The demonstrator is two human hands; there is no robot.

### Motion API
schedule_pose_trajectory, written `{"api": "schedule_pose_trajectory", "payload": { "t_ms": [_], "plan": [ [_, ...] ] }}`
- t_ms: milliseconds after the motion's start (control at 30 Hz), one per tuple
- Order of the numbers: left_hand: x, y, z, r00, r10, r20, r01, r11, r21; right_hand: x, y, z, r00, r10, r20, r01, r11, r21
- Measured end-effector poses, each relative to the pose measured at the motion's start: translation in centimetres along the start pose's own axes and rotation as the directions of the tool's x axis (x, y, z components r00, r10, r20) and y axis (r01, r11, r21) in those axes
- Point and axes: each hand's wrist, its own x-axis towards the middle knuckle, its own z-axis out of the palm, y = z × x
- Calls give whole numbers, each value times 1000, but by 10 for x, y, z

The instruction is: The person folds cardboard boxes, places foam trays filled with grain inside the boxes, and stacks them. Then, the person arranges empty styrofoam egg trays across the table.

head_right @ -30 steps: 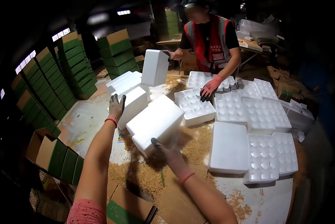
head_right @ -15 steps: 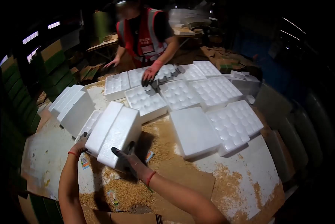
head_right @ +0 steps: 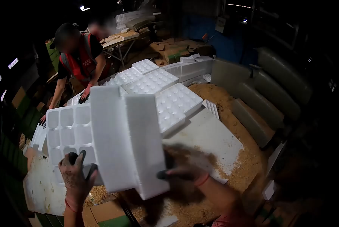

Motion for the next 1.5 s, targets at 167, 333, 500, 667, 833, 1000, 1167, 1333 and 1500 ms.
{"api": "schedule_pose_trajectory", "payload": {
  "t_ms": [167, 333, 500, 667, 833, 1000, 1167, 1333, 1500],
  "plan": [
    [-19, 197, 23, 987, 39, 155, 12, 949, -314, -167, -38, -199, 925, 242, -292, -135, 930, 343],
    [-34, 328, 100, 900, 22, 434, 100, 962, -255, -226, -41, -336, 880, 285, -380, -273, 958, 87],
    [-65, 340, 121, 939, 94, 330, 34, 932, -362, -193, -77, -314, 825, -489, -282, -136, 313, -940],
    [-79, 360, 155, 933, 63, 354, 130, 859, -495, -157, -66, -269, 998, 27, -51, -53, 98, -994],
    [-56, 369, 174, 960, -62, 275, 205, 822, -531, -127, -59, -264, 963, -121, -241, -210, 226, -951],
    [-43, 323, 180, 948, -199, 247, 291, 859, -422, -95, -37, -233, 983, -94, -156, -165, -92, -982],
    [-48, 254, 181, 955, -195, 223, 254, 928, -274, -60, -9, -194, 977, 2, -211, -210, -104, -972],
    [-18, 219, 198, 924, -297, 240, 365, 869, -334, -39, 58, -225, 979, -48, -198, -204, -261, -944],
    [-20, 224, 154, 921, -362, 144, 381, 760, -526, -101, -28, -256, 867, -462, -186, -303, -193, -933]
  ]
}}
